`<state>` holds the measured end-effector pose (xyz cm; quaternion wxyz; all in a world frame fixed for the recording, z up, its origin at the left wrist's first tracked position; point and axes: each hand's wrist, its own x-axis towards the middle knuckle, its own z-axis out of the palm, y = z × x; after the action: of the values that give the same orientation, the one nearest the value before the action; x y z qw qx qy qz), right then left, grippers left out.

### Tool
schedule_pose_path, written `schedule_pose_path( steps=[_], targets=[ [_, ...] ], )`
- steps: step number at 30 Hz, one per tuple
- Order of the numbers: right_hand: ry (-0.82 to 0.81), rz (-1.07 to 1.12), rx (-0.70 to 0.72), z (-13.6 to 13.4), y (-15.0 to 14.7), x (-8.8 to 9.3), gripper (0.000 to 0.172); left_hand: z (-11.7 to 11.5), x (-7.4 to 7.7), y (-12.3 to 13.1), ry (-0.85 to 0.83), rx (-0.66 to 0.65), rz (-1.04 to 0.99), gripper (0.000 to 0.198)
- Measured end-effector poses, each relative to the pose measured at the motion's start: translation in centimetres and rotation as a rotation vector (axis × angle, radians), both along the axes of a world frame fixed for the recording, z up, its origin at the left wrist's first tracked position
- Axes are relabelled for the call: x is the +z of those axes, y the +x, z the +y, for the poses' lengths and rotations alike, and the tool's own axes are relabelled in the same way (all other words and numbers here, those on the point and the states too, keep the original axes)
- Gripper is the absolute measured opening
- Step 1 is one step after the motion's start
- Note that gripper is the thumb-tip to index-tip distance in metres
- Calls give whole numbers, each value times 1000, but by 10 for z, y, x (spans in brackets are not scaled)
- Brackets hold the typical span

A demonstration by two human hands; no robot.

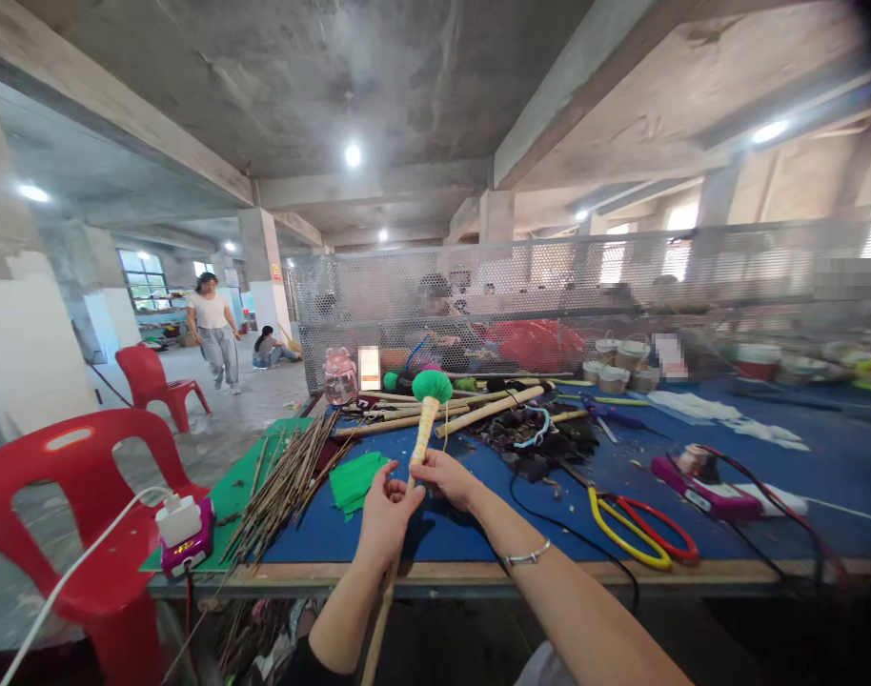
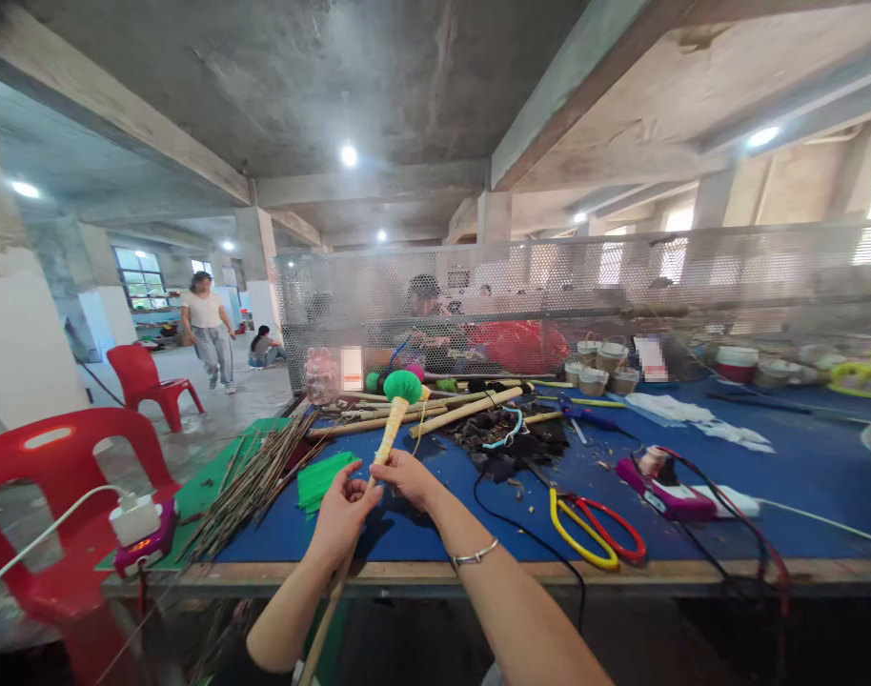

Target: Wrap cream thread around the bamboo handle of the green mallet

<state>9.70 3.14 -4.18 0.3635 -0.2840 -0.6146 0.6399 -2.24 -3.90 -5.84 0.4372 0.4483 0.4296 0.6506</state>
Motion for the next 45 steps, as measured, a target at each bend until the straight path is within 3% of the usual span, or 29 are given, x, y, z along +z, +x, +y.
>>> schedule_pose_path(
  steps=[3, 9, 16, 20, 30, 34, 40, 45],
  targets=[
    [-26, 37, 40, -1, 0, 1, 40, 1, -1, -1, 13, 17, -27, 79],
    [-110, 118, 164, -4, 3, 4, 40, -4, 4, -3, -48, -77, -115, 88],
    [-36, 57, 73, 0, 1, 0, 37, 0, -1, -1, -13, -37, -51, 81],
    [-68, 114, 130, -1, 2, 1, 38, -1, 1, -2, -2, -19, -107, 90],
    [-119, 143, 202, -2, 5, 2, 38, -6, 2, -5, -24, -93, -187, 89],
    [-105, 111, 156, 2, 6, -2, 36, -5, 3, -4, -46, -107, -150, 83],
    [-36, 80, 135, 4, 4, -4, 37, -3, 0, -1, 40, 4, -54, 81],
    [-82, 83, 174, -1, 3, 0, 38, -9, 5, -2, -16, -68, -103, 86]
  ],
)
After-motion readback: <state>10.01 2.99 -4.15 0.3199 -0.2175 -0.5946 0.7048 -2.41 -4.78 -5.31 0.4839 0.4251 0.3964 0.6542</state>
